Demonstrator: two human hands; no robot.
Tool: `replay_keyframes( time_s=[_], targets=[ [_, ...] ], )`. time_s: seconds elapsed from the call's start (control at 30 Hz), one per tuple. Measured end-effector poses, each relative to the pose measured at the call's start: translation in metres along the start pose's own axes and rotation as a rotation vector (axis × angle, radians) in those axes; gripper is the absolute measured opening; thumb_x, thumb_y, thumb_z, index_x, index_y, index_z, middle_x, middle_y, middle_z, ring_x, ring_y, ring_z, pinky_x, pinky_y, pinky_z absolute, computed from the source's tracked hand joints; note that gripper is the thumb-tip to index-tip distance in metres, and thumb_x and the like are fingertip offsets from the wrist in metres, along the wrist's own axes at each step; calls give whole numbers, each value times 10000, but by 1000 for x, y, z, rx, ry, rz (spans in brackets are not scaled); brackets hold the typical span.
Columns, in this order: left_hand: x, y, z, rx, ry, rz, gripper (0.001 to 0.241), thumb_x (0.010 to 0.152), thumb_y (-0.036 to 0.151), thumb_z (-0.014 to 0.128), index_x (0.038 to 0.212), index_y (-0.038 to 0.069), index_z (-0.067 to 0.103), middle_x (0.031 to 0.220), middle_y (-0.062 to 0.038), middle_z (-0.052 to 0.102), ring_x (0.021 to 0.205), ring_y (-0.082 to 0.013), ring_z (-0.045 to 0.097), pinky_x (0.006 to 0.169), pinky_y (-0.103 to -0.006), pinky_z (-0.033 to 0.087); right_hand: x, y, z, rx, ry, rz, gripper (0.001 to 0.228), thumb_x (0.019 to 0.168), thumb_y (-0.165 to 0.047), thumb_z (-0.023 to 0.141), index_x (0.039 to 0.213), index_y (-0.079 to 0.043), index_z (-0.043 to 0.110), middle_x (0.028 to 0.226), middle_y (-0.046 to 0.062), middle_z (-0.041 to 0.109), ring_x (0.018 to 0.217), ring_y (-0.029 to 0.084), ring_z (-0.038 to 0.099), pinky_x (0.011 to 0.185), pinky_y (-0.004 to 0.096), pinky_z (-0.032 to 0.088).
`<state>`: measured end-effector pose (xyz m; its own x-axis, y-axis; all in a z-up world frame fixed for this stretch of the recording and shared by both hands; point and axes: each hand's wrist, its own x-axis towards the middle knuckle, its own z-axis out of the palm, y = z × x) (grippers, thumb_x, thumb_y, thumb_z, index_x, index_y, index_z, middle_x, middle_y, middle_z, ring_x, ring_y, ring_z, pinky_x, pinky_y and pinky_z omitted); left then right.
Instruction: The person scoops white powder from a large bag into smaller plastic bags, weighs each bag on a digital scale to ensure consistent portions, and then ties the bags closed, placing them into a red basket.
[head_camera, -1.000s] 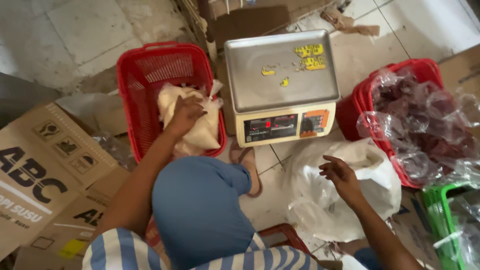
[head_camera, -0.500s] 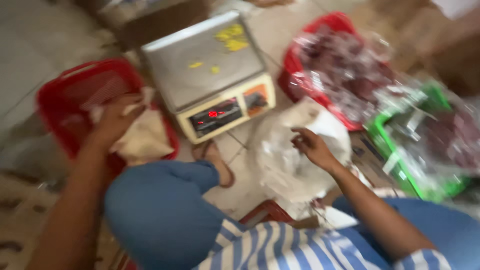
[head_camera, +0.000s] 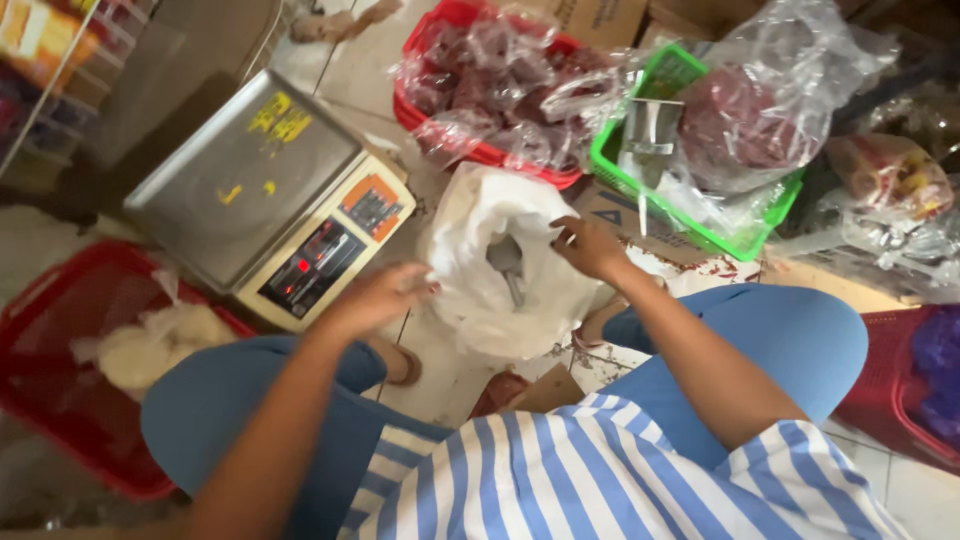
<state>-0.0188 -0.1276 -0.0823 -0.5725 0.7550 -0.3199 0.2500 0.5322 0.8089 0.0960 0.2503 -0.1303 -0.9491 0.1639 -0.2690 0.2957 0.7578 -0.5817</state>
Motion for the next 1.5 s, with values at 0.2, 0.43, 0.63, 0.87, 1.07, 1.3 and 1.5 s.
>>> replay_keyframes(
  time_s=[0.2, 0.43, 0.63, 0.87, 1.07, 1.3, 1.5],
  targets=[
    [77, -33, 82, -113, -64, -263, 811, 815, 550, 719, 1436, 65, 523, 1395, -187, 624, 1211, -299, 657, 1008, -379, 511, -14, 25, 18, -166, -85, 118, 491, 912, -354, 684, 1349, -149, 595, 1262, 94, 675, 1163, 302, 640, 959, 445, 518],
    [153, -100, 142, 92, 359, -269, 1229, 694, 606, 862, 1520, -90, 275, 1505, -324, 427, 1397, -418, 450, 1154, -430, 391, -3, 36, 41, -325, 121, 246, 917, 821, -449, 765, 1532, -96, 307, 1537, 223, 348, 1338, 433, 452, 952, 547, 484],
    [161, -70, 140, 95, 293, -366, 1270, 703, 581, 869, 1544, -94, 199, 1536, -318, 376, 1479, -429, 333, 1151, -458, 386, 9, 32, 41, -187, 110, 101, 862, 832, -428, 784, 1515, -101, 371, 1567, 258, 337, 1330, 445, 443, 994, 562, 455],
    [148, 20, 125, 272, 376, -102, 1035, 810, 462, 795, 1557, -20, 266, 1594, -355, 227, 1470, -475, 291, 1162, -492, 331, 2, 33, -38, -496, 631, 92, 769, 724, -331, 825, 1398, -98, 537, 1397, 163, 524, 1217, 355, 534, 950, 524, 418],
    [149, 29, 127, 258, 288, -67, 884, 854, 462, 760, 1536, 58, 368, 1609, -292, 285, 1481, -446, 307, 1179, -489, 318, 4, 67, -61, -520, 514, 302, 118, 874, -153, 721, 979, -111, 753, 1025, 94, 725, 1008, 286, 674, 878, 492, 441],
    [112, 97, 88, 36, 340, 402, 910, 809, 341, 853, 1504, -3, 377, 1563, -293, 379, 1462, -423, 361, 1182, -477, 312, -37, -38, -86, 246, 301, -262, 169, 909, -119, 681, 1062, -73, 737, 1029, 102, 755, 945, 255, 727, 838, 362, 563],
    [70, 134, 68, -257, 342, 451, 589, 787, 173, 843, 1279, -12, 577, 1173, -197, 664, 1091, -288, 626, 963, -377, 489, -70, -90, -108, 533, 73, -571, 175, 973, -90, 662, 1125, -11, 695, 1038, 67, 745, 966, 150, 691, 880, 312, 556]
  ],
)
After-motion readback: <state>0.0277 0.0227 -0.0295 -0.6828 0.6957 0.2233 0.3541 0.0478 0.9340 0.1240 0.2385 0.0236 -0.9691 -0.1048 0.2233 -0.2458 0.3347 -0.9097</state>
